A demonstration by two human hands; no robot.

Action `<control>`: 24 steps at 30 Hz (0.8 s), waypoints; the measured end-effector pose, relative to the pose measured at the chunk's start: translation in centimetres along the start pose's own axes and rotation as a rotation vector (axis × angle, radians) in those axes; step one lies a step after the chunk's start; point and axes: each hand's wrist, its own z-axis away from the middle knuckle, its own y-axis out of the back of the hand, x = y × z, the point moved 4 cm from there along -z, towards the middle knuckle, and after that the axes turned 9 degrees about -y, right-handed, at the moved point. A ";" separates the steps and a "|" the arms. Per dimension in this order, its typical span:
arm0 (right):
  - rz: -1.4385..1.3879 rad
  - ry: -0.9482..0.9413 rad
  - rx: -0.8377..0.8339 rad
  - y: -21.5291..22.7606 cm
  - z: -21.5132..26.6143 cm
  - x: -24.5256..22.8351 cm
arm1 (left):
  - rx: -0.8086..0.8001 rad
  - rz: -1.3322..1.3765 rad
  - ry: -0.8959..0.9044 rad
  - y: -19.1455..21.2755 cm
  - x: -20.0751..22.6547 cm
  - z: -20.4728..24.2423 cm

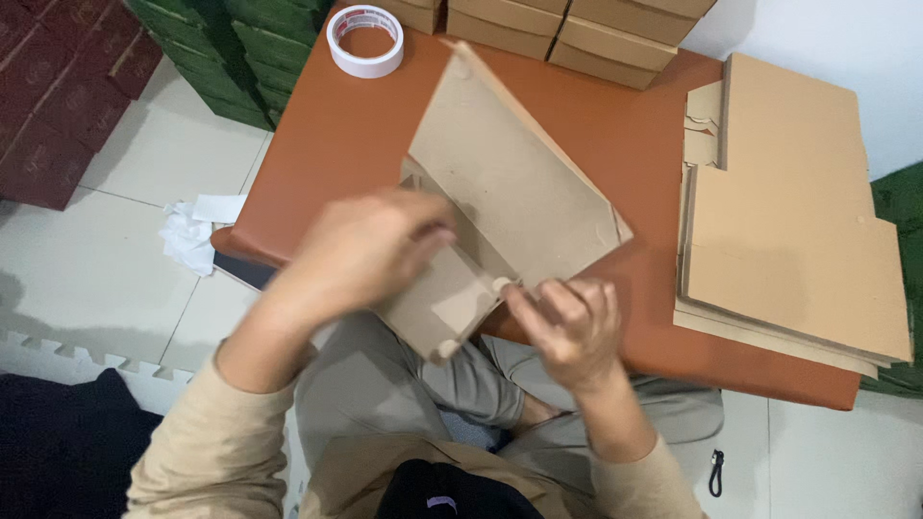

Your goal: The person assembles a flat cardboard sheet into a box by folding the flaps and tucking the tabs into slots. They repeat this process for a second box and place the finished boxes on a stack.

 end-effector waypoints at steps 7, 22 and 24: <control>-0.174 0.004 -0.178 -2.0 0.1 7.2 | 0.123 -0.057 -0.115 -1.4 -5.5 4.6; 0.045 0.077 -0.348 -3.6 -2.4 10.0 | 0.179 -0.068 -0.070 -5.7 -1.6 5.1; -0.068 -0.043 -0.425 -1.1 -5.1 8.3 | 0.142 -0.057 -0.119 -5.7 0.4 4.9</control>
